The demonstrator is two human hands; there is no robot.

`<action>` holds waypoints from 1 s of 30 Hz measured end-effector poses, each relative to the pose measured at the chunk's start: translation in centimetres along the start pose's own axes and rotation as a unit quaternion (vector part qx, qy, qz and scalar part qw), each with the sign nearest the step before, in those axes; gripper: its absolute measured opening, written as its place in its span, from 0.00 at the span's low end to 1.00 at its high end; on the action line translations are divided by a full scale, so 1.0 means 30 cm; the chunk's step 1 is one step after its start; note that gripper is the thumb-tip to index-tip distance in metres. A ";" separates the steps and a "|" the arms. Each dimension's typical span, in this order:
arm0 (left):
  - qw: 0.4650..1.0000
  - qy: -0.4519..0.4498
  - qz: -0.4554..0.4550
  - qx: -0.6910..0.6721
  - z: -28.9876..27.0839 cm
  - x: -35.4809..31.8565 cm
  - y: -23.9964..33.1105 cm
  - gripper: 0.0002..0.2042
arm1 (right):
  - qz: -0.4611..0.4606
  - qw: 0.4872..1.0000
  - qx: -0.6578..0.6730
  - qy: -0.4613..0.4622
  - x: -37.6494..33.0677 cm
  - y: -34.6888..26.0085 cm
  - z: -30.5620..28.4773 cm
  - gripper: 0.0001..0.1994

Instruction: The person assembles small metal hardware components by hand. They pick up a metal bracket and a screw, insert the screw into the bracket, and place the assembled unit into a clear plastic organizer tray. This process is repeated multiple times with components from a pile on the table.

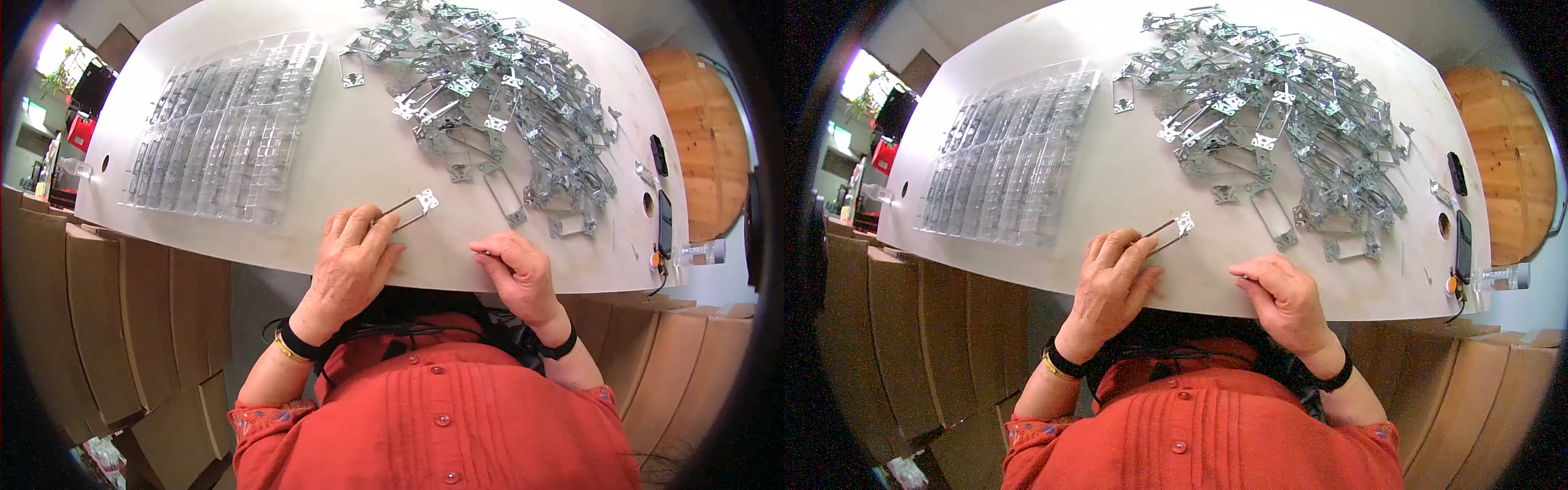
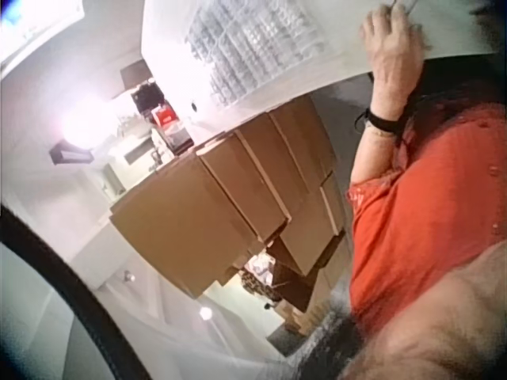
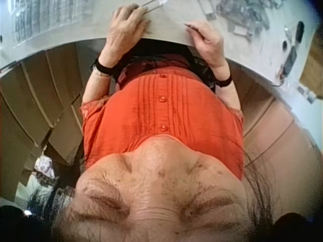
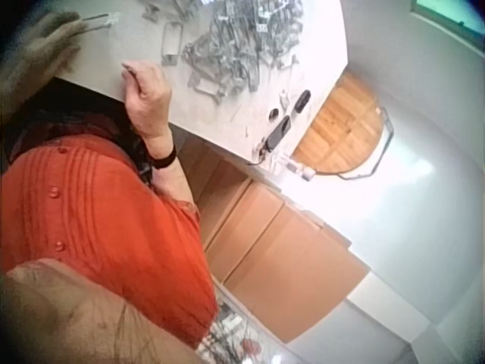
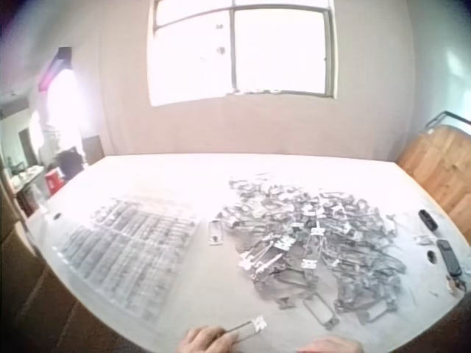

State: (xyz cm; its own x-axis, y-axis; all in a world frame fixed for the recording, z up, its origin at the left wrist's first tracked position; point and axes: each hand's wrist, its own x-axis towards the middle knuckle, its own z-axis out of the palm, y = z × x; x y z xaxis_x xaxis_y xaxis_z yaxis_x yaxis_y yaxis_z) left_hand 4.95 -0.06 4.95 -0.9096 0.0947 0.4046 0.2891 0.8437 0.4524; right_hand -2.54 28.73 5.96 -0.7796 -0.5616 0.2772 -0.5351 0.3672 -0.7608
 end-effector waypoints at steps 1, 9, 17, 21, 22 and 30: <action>1.000 0.000 0.004 0.005 0.005 -0.003 -0.002 0.21 | -0.003 1.000 0.001 0.001 -0.001 0.004 0.002 0.12; 1.000 0.026 0.012 0.000 0.024 -0.008 -0.011 0.20 | -0.002 1.000 -0.008 0.005 0.000 -0.004 0.004 0.12; 1.000 0.008 -0.005 -0.004 0.006 0.004 0.002 0.28 | -0.006 1.000 -0.011 0.002 0.009 -0.005 0.014 0.14; 1.000 0.000 -0.001 0.009 0.003 0.013 0.005 0.28 | 0.025 0.999 0.025 0.021 0.012 -0.006 0.039 0.12; 1.000 0.000 -0.003 0.010 0.005 0.012 0.005 0.28 | 0.040 0.998 0.033 0.025 0.010 -0.004 0.045 0.12; 0.999 0.022 0.014 0.026 0.021 0.019 -0.006 0.27 | 0.019 1.000 0.009 0.020 0.018 0.007 0.034 0.10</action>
State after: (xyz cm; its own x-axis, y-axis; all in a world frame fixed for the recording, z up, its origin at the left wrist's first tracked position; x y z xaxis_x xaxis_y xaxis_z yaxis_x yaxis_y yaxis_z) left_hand 4.20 0.16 4.60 -0.8871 0.0954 0.4516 0.2968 0.8672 0.3999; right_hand -2.74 27.76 5.36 -0.8115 -0.5176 0.2714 -0.4995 0.3733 -0.7818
